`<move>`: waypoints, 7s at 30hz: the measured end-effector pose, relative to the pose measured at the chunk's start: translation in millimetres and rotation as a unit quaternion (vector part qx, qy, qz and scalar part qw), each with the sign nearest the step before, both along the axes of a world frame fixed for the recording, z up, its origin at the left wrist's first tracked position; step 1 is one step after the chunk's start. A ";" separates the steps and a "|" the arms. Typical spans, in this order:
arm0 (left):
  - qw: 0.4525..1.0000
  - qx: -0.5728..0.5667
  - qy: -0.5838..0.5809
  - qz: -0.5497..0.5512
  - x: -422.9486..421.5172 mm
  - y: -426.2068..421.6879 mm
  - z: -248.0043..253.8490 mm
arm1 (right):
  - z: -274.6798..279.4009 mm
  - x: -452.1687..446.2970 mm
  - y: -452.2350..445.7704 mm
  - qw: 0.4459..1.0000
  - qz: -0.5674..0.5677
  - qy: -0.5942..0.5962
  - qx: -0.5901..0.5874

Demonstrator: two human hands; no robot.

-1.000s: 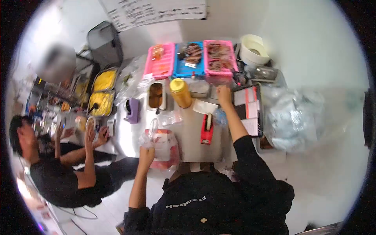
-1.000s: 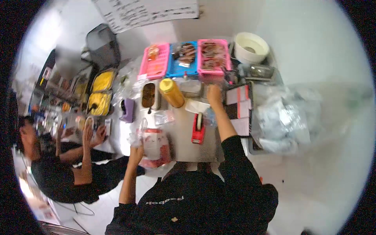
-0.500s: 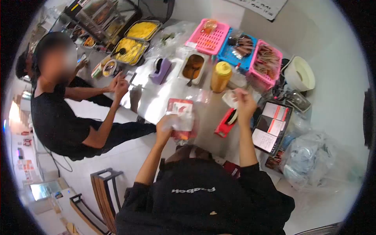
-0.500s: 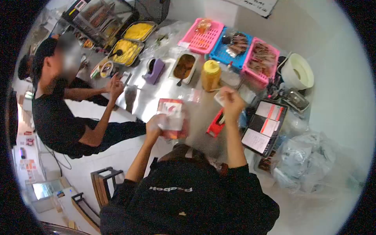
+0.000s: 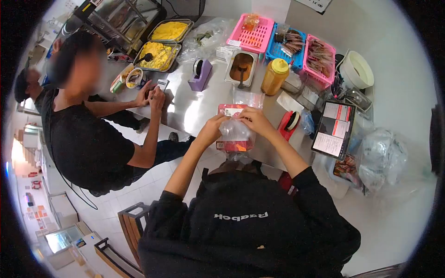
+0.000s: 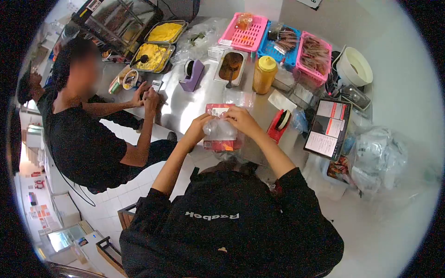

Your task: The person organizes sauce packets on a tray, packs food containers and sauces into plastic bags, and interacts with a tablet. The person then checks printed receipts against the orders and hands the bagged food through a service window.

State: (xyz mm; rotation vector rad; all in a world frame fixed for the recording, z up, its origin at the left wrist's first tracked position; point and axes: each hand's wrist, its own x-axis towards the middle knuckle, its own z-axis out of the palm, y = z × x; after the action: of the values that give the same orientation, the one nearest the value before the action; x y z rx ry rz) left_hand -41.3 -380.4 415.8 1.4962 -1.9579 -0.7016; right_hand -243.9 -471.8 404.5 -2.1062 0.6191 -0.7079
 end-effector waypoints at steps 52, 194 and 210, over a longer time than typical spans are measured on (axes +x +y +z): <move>0.994 0.032 -0.046 0.096 -2.5 -30.0 -33.6 | -49.2 -65.4 71.4 0.849 -0.456 -0.211 0.161; 0.836 -0.030 -0.546 0.047 -137.9 25.1 -10.2 | -38.1 -221.7 50.7 0.873 -0.444 0.110 -0.168; 0.842 0.030 -0.529 0.103 -144.3 24.5 -14.8 | -38.5 -224.9 17.2 0.884 -0.421 0.142 -0.148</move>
State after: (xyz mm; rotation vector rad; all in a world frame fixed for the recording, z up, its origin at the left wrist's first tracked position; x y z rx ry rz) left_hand -185.6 -355.8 401.0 2.3945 -2.4200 0.2854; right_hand -468.9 -454.6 366.1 -2.1927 1.7437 -1.0053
